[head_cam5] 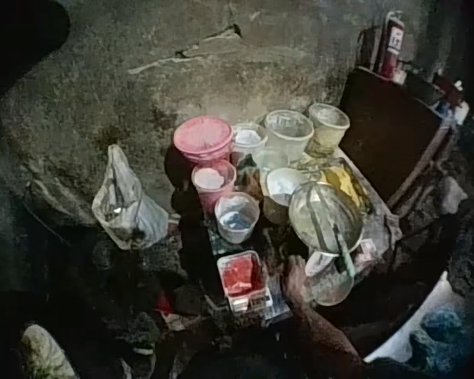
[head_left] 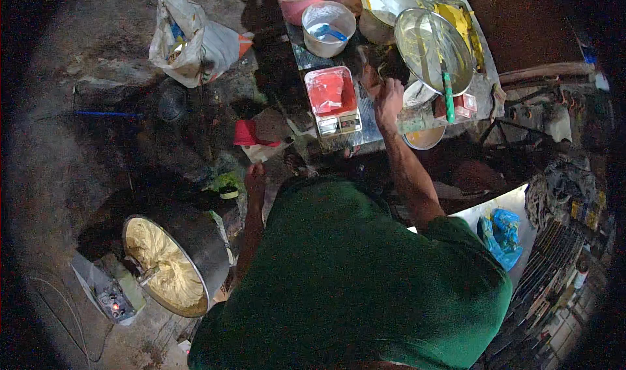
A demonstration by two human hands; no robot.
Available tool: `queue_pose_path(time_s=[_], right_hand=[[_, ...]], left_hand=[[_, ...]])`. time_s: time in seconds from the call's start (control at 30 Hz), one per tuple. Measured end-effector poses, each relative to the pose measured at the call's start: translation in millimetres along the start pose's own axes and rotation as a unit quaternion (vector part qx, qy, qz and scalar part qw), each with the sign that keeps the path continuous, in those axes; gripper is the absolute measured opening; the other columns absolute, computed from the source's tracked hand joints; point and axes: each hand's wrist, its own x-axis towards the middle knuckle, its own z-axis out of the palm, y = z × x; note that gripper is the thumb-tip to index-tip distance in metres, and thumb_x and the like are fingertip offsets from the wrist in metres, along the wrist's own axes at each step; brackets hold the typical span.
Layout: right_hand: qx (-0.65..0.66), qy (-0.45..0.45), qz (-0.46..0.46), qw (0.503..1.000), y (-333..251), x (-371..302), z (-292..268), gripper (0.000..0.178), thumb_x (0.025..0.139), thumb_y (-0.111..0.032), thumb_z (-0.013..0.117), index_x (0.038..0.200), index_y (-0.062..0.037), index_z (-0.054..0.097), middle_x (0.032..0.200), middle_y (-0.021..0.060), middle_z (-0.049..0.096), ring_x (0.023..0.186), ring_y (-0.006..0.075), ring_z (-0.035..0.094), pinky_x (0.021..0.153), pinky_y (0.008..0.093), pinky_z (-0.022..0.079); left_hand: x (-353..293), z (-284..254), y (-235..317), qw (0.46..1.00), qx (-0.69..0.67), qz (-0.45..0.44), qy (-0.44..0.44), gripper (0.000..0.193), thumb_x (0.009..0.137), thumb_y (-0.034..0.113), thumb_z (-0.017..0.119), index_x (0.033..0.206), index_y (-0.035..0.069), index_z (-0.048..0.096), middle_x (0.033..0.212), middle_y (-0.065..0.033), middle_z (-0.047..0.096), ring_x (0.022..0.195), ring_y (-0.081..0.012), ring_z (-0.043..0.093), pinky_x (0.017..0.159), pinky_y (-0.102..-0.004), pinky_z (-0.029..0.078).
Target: Measuring and combining ingredients into a large dough mixer.
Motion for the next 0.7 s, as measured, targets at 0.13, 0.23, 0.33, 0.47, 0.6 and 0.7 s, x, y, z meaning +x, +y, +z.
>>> queue_pose_path(time_s=[0.13, 0.23, 0.33, 0.47, 0.6, 0.7], right_hand=[[0.107, -0.047, 0.004, 0.993, -55, -15, -120, 0.031, 0.077, -0.007, 0.061, 0.108, -0.0018, 0.058, 0.099, 0.0172, 0.055, 0.095, 0.0377, 0.05, 0.085, 0.044, 0.039], [0.052, -0.017, -0.058, 0.997, -51, -45, -162, 0.041, 0.081, -0.002, 0.058, 0.121, 0.0009, 0.052, 0.123, 0.0156, 0.054, 0.122, 0.0309, 0.044, 0.108, 0.0395, 0.027], [0.199, -0.115, 0.027, 0.973, -58, -42, -172, 0.046, 0.074, 0.002, 0.063, 0.119, 0.003, 0.052, 0.12, 0.015, 0.056, 0.119, 0.0284, 0.046, 0.11, 0.0421, 0.022], [0.344, -0.184, 0.203, 0.898, -111, -38, -185, 0.033, 0.085, -0.008, 0.065, 0.114, 0.0022, 0.055, 0.102, 0.0111, 0.06, 0.094, 0.0193, 0.055, 0.091, 0.0356, 0.042], [0.239, -0.079, 0.077, 0.965, -118, -40, -173, 0.014, 0.086, -0.011, 0.067, 0.093, -0.0005, 0.063, 0.088, 0.0055, 0.057, 0.081, 0.0142, 0.053, 0.075, 0.0273, 0.042], [0.335, -0.134, 0.178, 0.916, -150, -30, -170, 0.012, 0.088, -0.011, 0.064, 0.091, -0.0009, 0.059, 0.085, 0.004, 0.061, 0.075, 0.0116, 0.053, 0.069, 0.0274, 0.044]], left_hand=[[36, 44, 87, 0.981, -0.148, 0.122, -0.041, 0.041, 0.094, 0.03, 0.055, 0.122, -0.001, 0.053, 0.114, -0.0127, 0.06, 0.106, -0.0203, 0.056, 0.094, -0.0334, 0.044], [38, 93, 193, 0.951, -0.098, 0.196, -0.219, 0.036, 0.097, 0.02, 0.052, 0.126, -0.001, 0.048, 0.119, -0.0113, 0.057, 0.11, -0.0175, 0.054, 0.095, -0.0301, 0.043], [49, 151, 207, 0.911, -0.099, 0.273, -0.294, 0.039, 0.095, 0.022, 0.054, 0.131, 0.008, 0.046, 0.126, -0.0071, 0.051, 0.117, -0.0164, 0.048, 0.096, -0.0329, 0.043], [23, 203, 203, 0.916, -0.135, 0.194, -0.325, 0.053, 0.096, 0.042, 0.043, 0.137, 0.008, 0.039, 0.132, -0.0069, 0.046, 0.123, -0.0195, 0.043, 0.103, -0.0372, 0.035], [13, 218, 178, 0.893, -0.133, 0.026, -0.429, 0.072, 0.095, 0.061, 0.025, 0.143, 0.006, 0.03, 0.14, -0.0044, 0.042, 0.129, -0.0178, 0.036, 0.108, -0.0321, 0.026], [28, 235, 122, 0.864, -0.277, 0.004, -0.421, 0.092, 0.088, 0.071, 0.028, 0.149, 0.005, 0.008, 0.155, -0.0096, 0.007, 0.143, -0.0217, 0.008, 0.114, -0.0312, 0.009]])
